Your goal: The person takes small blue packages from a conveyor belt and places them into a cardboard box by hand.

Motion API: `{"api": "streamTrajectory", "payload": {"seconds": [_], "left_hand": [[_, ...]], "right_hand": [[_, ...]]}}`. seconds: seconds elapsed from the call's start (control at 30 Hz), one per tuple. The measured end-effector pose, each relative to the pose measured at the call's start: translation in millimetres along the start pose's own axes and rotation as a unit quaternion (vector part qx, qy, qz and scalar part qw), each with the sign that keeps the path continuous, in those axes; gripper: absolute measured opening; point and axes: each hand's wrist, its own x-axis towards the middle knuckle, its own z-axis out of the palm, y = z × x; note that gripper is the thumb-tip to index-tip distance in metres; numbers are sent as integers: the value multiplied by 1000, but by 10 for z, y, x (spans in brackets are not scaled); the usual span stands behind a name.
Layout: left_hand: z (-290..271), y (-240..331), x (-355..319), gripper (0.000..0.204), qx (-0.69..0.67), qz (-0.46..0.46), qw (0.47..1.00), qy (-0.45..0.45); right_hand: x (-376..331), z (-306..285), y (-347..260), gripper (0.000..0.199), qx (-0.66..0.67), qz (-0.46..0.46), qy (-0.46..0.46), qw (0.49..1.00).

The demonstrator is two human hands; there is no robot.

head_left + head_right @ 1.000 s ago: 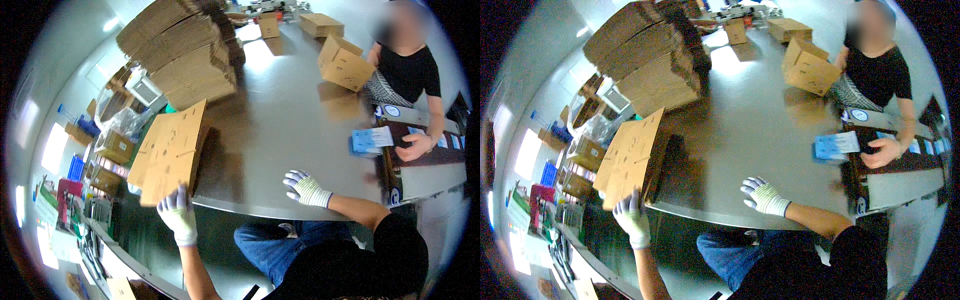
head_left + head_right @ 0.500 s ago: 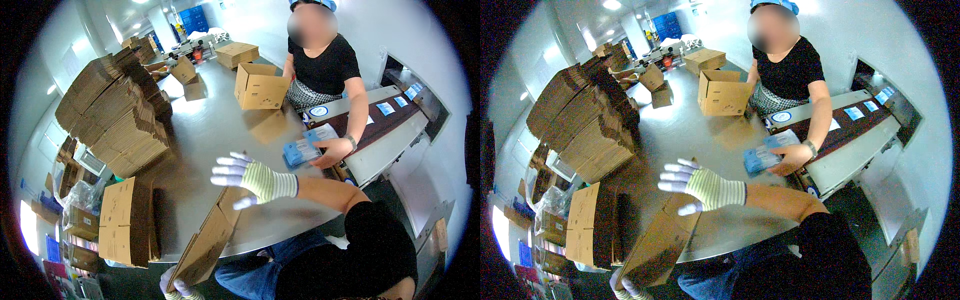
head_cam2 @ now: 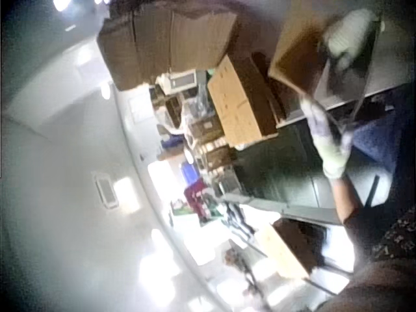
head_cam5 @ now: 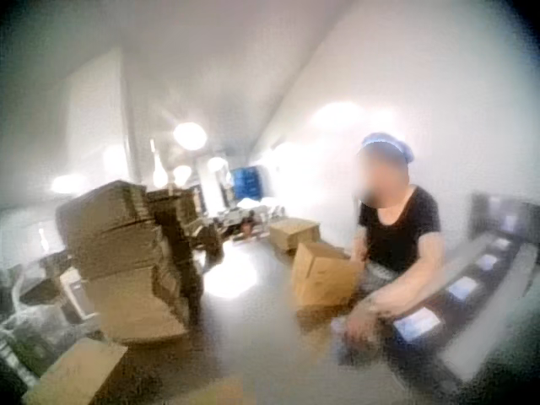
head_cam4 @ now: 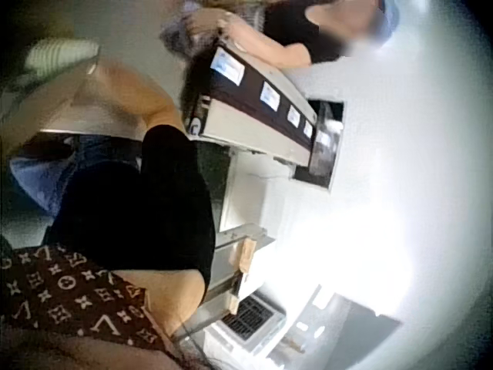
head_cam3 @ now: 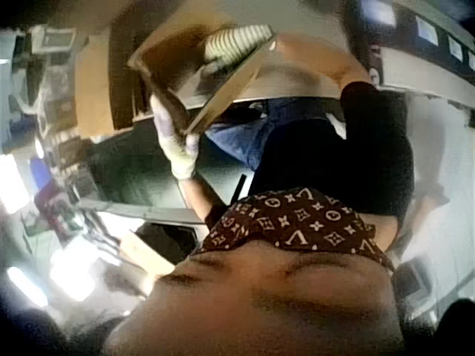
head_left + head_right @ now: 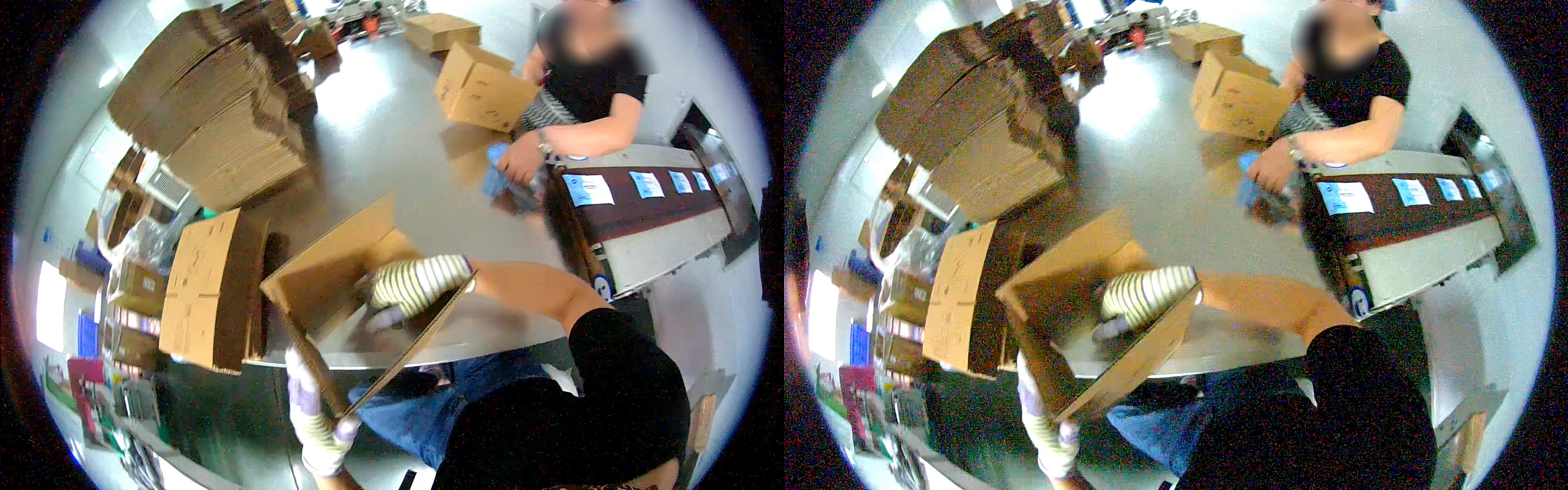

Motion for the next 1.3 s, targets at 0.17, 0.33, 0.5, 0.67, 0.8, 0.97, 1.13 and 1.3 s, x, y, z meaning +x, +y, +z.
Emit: {"api": "streamTrajectory", "payload": {"seconds": [0.17,0.33,0.5,0.67,0.8,0.97,1.13,1.3], "left_hand": [[-203,-41,34,71,175,40,983,-38],[-80,-65,125,62,136,80,967,-201],[51,-102,-143,55,130,-10,974,-186],[-8,-167,-55,59,-49,-77,990,-111],[96,10,-88,65,-275,-205,939,-11],[50,63,-85,67,-307,-284,908,-30],[75,94,-72,63,-246,-295,922,-34],[55,99,3,78,-237,-306,919,70]], "right_hand": [[276,-79,-190,38,225,52,-45,972],[465,-90,-195,36,214,-55,-87,971],[361,-354,-98,31,393,-51,116,911],[-19,-458,-282,37,357,-6,-29,934],[111,-323,-13,39,172,47,148,973],[16,-439,-157,71,509,103,102,848],[-132,-680,-399,57,274,53,36,960],[222,-563,-154,45,-128,125,184,967]]}}
